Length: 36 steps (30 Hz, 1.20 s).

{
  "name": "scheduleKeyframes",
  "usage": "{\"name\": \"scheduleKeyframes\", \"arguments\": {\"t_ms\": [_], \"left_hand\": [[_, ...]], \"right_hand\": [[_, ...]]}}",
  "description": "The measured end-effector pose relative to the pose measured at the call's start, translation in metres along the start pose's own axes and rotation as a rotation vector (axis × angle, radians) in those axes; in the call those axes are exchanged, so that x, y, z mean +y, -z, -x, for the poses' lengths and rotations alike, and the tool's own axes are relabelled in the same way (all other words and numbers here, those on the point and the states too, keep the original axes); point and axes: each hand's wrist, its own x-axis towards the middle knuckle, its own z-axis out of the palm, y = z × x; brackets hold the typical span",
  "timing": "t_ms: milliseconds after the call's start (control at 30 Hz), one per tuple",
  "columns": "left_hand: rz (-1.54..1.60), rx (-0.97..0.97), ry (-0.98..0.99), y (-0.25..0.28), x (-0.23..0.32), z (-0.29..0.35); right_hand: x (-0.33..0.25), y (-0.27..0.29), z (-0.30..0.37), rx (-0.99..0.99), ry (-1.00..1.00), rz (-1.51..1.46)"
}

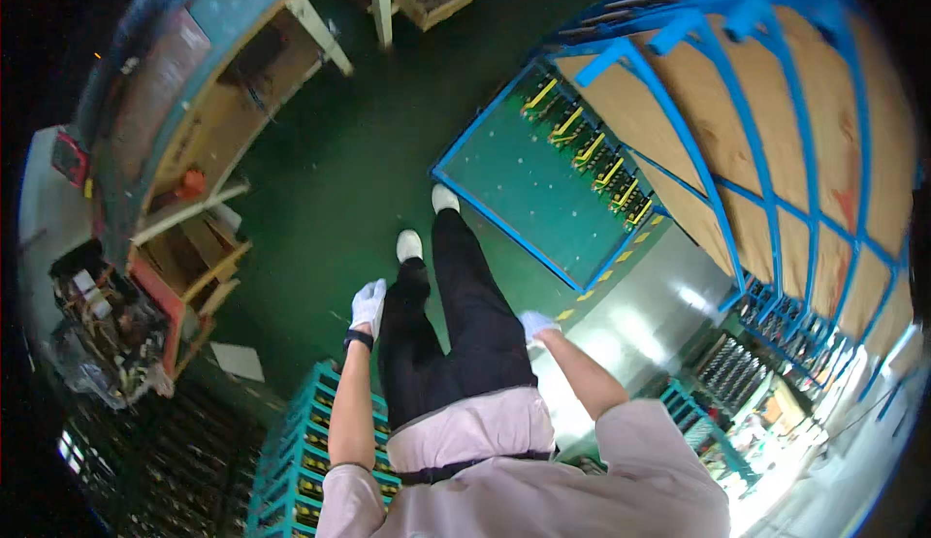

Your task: Picking up circuit boards from a rack and testing them at a workbench using a multimeter and power supply.

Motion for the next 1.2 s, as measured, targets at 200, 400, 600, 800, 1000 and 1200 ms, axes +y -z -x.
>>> {"name": "scheduleKeyframes", "arguments": {"t_ms": [200,400,600,800,1000,1200], "left_hand": [[-0.279,-0.078,0.515,-0.034,-0.178,0.052],[-0.434,-0.234,0.206,-0.125,-0.132,-0.077],[0.228,-0.117,0.116,-0.189,-0.028,-0.199],[0.631,-0.231,0.245,-0.241,0.103,-0.251],[0.594,-0.267,0.298,-0.237,0.084,-0.237],[0.582,-0.239,0.371,-0.196,0.079,-0.203]], "right_hand": [[-0.06,0.214,-0.146,0.181,0.127,0.075],[0.044,0.411,-0.342,0.607,0.035,0.049],[-0.001,0.475,-0.418,0.87,-0.457,-0.484],[0.03,0.514,-0.461,0.849,-0.466,-0.655],[0.003,0.523,-0.455,0.797,-0.54,-0.886],[-0.017,0.497,-0.411,0.813,-0.579,-0.708]]}}
